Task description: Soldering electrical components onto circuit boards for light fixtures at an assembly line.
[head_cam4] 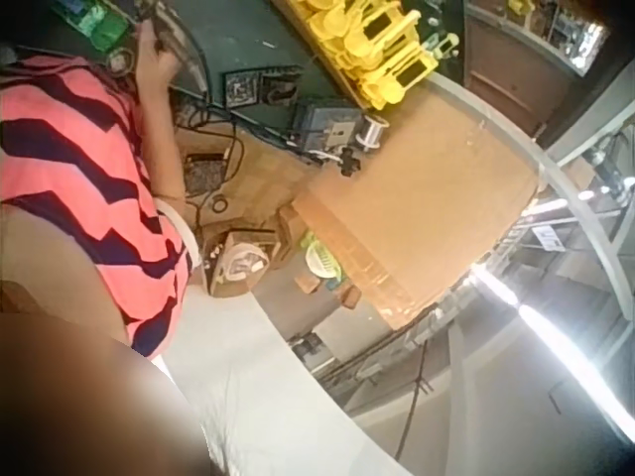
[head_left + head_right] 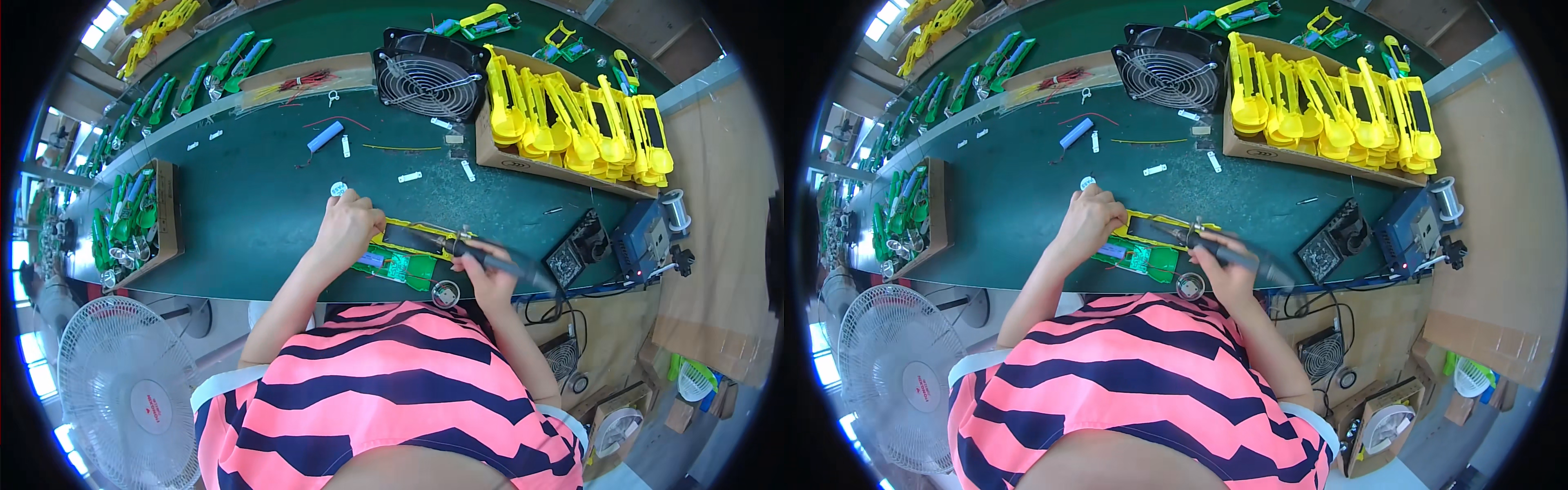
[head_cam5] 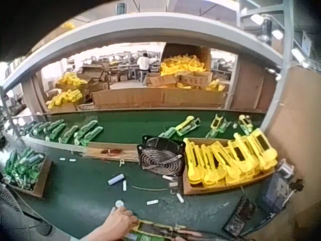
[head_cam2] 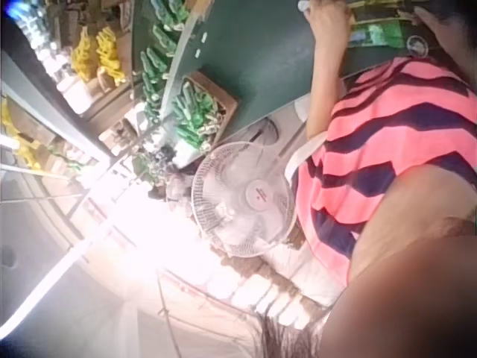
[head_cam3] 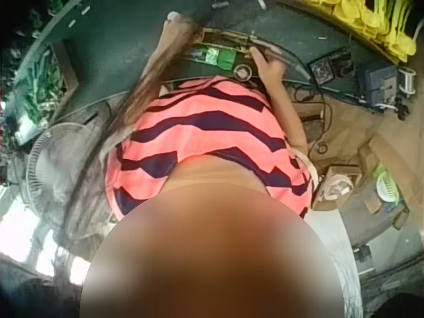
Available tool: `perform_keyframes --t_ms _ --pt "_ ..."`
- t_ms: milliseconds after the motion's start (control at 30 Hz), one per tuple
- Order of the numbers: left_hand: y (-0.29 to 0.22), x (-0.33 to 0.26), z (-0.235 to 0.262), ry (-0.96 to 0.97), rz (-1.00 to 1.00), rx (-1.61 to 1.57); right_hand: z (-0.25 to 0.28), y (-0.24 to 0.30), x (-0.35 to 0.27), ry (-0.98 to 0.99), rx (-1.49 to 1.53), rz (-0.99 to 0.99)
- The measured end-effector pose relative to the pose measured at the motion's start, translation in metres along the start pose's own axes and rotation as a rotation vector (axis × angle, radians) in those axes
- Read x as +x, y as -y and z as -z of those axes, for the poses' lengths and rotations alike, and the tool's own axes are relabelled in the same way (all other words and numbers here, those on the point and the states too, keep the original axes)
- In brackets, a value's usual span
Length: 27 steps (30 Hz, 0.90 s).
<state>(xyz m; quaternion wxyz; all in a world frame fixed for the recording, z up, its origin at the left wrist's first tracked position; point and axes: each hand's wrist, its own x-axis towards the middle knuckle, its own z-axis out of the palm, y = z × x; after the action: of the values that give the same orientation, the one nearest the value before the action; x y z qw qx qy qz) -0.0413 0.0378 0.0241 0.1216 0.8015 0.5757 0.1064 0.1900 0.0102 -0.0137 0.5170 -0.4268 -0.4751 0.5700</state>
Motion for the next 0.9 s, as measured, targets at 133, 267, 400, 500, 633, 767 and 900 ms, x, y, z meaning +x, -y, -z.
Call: perform_keyframes --t_ms 133,267,400,500,633,767,900 --pt "0.000 0.003 -0.001 0.050 -0.014 0.036 -0.008 -0.006 0.016 -0.028 0.136 -0.182" --pt "0.001 0.002 -0.002 0.060 0.018 -0.038 -0.014 -0.006 0.018 -0.050 0.138 -0.234" --pt "0.001 0.002 -0.006 0.049 0.020 -0.080 -0.014 -0.008 0.020 -0.030 0.127 -0.228" --pt "0.001 0.003 -0.006 0.046 0.018 -0.099 -0.014 -0.010 0.019 -0.007 0.112 -0.240" --pt "0.002 0.003 -0.008 0.037 0.012 -0.093 -0.016 -0.012 0.018 -0.012 0.073 -0.250" --pt "0.002 0.004 -0.007 0.036 0.011 -0.083 -0.016 -0.011 0.018 0.007 0.049 -0.226" --pt "0.002 0.005 -0.007 0.096 0.040 -0.067 -0.010 -0.008 0.018 0.024 0.137 -0.215"
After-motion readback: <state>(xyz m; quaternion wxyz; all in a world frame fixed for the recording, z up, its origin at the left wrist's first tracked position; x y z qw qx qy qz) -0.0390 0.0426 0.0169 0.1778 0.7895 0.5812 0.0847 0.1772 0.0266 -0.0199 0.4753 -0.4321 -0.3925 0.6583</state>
